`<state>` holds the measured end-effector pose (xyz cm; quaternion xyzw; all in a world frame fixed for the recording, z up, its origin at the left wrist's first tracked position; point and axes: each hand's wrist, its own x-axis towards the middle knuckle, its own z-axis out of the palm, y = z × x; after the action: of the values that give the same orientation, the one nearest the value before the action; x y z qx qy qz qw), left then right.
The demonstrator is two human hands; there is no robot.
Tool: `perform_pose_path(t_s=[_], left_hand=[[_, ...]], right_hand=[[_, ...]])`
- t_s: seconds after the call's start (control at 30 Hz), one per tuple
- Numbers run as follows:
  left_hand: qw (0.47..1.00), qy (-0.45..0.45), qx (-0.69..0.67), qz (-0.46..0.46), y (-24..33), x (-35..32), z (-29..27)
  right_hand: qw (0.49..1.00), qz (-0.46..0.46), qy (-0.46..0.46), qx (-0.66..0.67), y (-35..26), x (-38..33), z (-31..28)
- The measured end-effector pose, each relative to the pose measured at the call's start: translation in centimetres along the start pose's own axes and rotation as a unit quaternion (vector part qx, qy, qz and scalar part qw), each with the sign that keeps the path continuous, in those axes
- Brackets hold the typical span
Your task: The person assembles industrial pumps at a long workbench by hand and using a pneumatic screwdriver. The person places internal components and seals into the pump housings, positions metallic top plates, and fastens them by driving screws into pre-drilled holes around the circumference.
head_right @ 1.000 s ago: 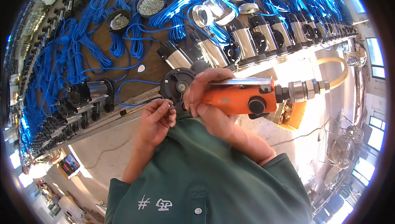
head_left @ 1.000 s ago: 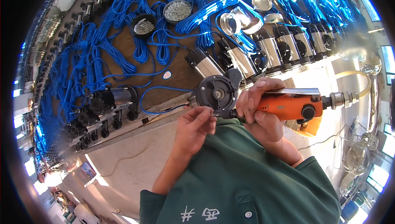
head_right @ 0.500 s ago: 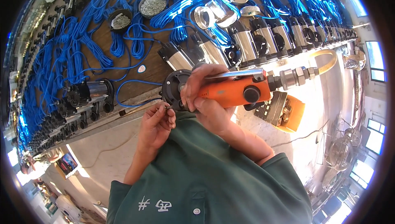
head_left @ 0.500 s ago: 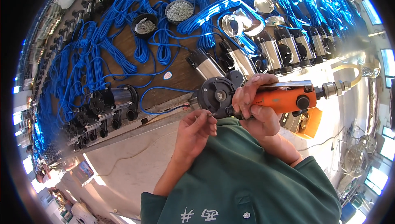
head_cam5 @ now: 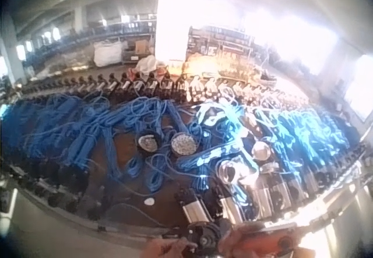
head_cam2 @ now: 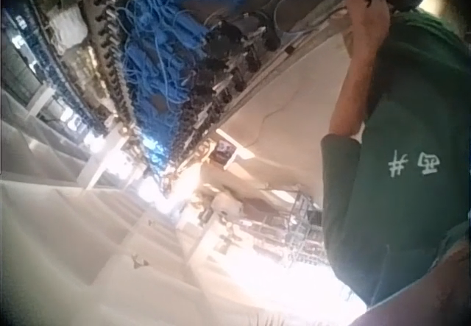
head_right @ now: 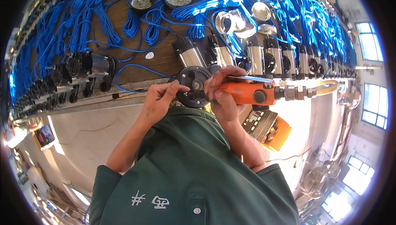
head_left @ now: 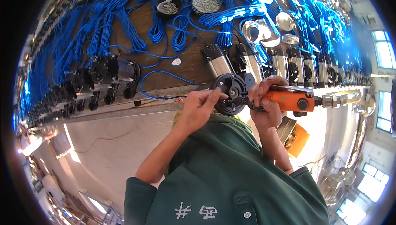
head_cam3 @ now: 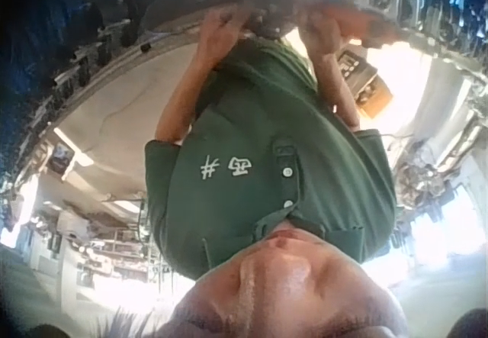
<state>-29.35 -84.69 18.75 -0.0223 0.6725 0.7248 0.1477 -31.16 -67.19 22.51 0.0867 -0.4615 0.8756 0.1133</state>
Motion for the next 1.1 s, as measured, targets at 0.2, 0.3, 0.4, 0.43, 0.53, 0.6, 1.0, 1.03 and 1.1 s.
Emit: perform_pose_path(t_s=[0.2, 0.3, 0.4, 0.43, 0.53, 0.6, 1.0, 1.03, 1.1], left_hand=[[0.932, 0.129, -0.336, -0.051, -3.7, -0.3, -3.2], [0.891, 0.18, -0.41, -0.068, -4.8, -0.6, -4.1], [0.895, 0.173, -0.409, -0.042, -4.8, -1.4, -4.4], [0.891, 0.178, -0.416, -0.032, -4.5, -1.4, -4.4], [0.903, 0.137, -0.407, 0.009, -4.6, -1.4, -3.9], [0.922, 0.1, -0.374, 0.02, -4.4, -1.4, -3.7], [0.881, 0.002, -0.467, -0.076, 2.1, 0.0, -0.5], [0.899, 0.014, -0.434, -0.061, 2.3, 0.2, -0.4], [0.923, 0.016, -0.381, -0.061, 2.8, 0.8, -0.1]], right_hand=[[0.997, 0.006, -0.07, -0.045, 0.4, 0.2, 1.4], [0.991, 0.003, -0.122, -0.061, 0.7, 0.3, 1.8], [0.987, -0.013, -0.109, -0.113, 1.3, 0.2, 2.4], [0.983, -0.017, -0.124, -0.138, 1.1, 0.5, 2.3], [0.984, -0.03, -0.094, -0.15, 1.3, 0.2, 2.1], [0.985, -0.023, -0.104, -0.134, 0.8, 0.0, 1.9], [0.994, -0.047, -0.099, 0.024, -2.7, 2.9, 4.4], [0.993, -0.053, -0.101, 0.026, -2.8, 3.1, 4.0], [0.995, -0.069, -0.053, 0.044, -2.9, 3.2, 3.2]])
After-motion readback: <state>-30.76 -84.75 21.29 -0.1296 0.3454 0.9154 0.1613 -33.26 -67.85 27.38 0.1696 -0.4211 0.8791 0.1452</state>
